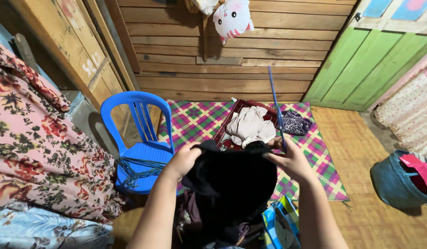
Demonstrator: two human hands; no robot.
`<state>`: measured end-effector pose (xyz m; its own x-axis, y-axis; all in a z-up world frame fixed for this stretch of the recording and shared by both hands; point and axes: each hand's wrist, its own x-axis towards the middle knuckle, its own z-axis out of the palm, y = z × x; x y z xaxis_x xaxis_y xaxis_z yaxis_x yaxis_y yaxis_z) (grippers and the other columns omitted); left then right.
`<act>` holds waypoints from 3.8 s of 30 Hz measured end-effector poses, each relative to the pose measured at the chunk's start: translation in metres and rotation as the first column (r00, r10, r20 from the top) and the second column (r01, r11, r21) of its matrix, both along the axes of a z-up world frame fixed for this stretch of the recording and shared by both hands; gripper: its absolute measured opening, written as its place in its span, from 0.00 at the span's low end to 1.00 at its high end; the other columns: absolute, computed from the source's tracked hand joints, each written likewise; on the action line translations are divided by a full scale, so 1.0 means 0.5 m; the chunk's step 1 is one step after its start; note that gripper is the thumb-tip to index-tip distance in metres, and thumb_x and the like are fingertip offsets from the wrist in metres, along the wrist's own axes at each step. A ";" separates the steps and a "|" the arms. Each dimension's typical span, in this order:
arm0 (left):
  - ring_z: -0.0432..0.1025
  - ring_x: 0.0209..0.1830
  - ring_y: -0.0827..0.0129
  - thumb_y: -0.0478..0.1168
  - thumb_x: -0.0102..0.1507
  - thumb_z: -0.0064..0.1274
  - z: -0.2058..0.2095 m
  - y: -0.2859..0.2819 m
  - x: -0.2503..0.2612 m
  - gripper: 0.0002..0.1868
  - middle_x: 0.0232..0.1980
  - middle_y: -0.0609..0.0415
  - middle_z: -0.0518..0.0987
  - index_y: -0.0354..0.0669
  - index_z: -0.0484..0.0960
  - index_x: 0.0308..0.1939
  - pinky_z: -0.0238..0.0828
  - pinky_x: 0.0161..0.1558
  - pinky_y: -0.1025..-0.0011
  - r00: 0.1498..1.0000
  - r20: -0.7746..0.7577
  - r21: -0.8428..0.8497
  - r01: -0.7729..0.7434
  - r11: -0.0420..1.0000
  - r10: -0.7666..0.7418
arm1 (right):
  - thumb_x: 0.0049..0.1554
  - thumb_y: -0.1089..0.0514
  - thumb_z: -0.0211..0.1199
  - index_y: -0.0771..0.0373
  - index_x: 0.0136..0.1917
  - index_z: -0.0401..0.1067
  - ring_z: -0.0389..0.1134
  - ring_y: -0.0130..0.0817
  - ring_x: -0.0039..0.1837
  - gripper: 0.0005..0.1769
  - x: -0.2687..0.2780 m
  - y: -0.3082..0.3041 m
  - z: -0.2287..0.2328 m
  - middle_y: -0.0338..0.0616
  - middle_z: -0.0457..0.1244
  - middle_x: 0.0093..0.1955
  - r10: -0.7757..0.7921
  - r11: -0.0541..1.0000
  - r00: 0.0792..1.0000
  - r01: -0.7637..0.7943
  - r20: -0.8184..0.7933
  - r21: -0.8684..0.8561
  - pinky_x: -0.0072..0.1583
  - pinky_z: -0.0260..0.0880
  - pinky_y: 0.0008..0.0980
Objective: The person sorts through a pile of clothes in a laundry basket, selects items, places them on hangers, and hangs them on a wall-mounted rack. The person handles various garments including a floral dress and black pants.
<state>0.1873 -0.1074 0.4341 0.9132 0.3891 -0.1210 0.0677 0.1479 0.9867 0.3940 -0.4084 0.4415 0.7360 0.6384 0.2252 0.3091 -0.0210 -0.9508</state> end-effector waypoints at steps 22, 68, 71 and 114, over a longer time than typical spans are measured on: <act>0.72 0.35 0.75 0.41 0.66 0.49 0.068 0.065 -0.020 0.11 0.35 0.59 0.79 0.36 0.81 0.41 0.69 0.40 0.73 0.995 0.057 -0.102 -0.077 0.992 0.083 | 0.65 0.56 0.59 0.62 0.49 0.67 0.55 0.23 0.37 0.08 -0.256 0.178 -0.097 0.32 0.56 0.35 -0.114 0.973 0.986 0.137 -0.125 0.186 0.38 0.56 0.26; 0.64 0.32 0.81 0.39 0.69 0.51 0.238 -0.065 -0.083 0.20 0.34 0.62 0.73 0.32 0.76 0.62 0.64 0.35 0.78 0.932 0.326 0.146 -0.216 0.965 0.159 | 0.58 0.67 0.55 0.68 0.54 0.71 0.66 0.52 0.48 0.11 -0.302 0.185 -0.112 0.55 0.67 0.46 0.272 0.962 0.905 -0.255 0.327 -0.093 0.52 0.68 0.42; 0.68 0.42 0.78 0.42 0.75 0.48 0.262 -0.048 -0.074 0.16 0.42 0.57 0.77 0.29 0.77 0.56 0.68 0.46 0.75 0.871 0.492 0.302 -0.174 0.937 0.003 | 0.64 0.59 0.58 0.66 0.49 0.73 0.66 0.42 0.46 0.08 -0.288 0.163 -0.158 0.52 0.66 0.41 0.425 0.861 0.900 -0.370 0.096 -0.348 0.51 0.69 0.35; 0.77 0.36 0.45 0.58 0.58 0.58 0.225 0.054 -0.208 0.20 0.33 0.44 0.83 0.50 0.82 0.43 0.74 0.37 0.55 0.955 -0.293 0.877 0.245 0.413 0.055 | 0.63 0.59 0.61 0.66 0.55 0.74 0.67 0.26 0.52 0.09 -0.079 0.057 -0.188 0.39 0.67 0.47 -0.044 0.997 0.998 0.041 0.040 0.066 0.55 0.69 0.29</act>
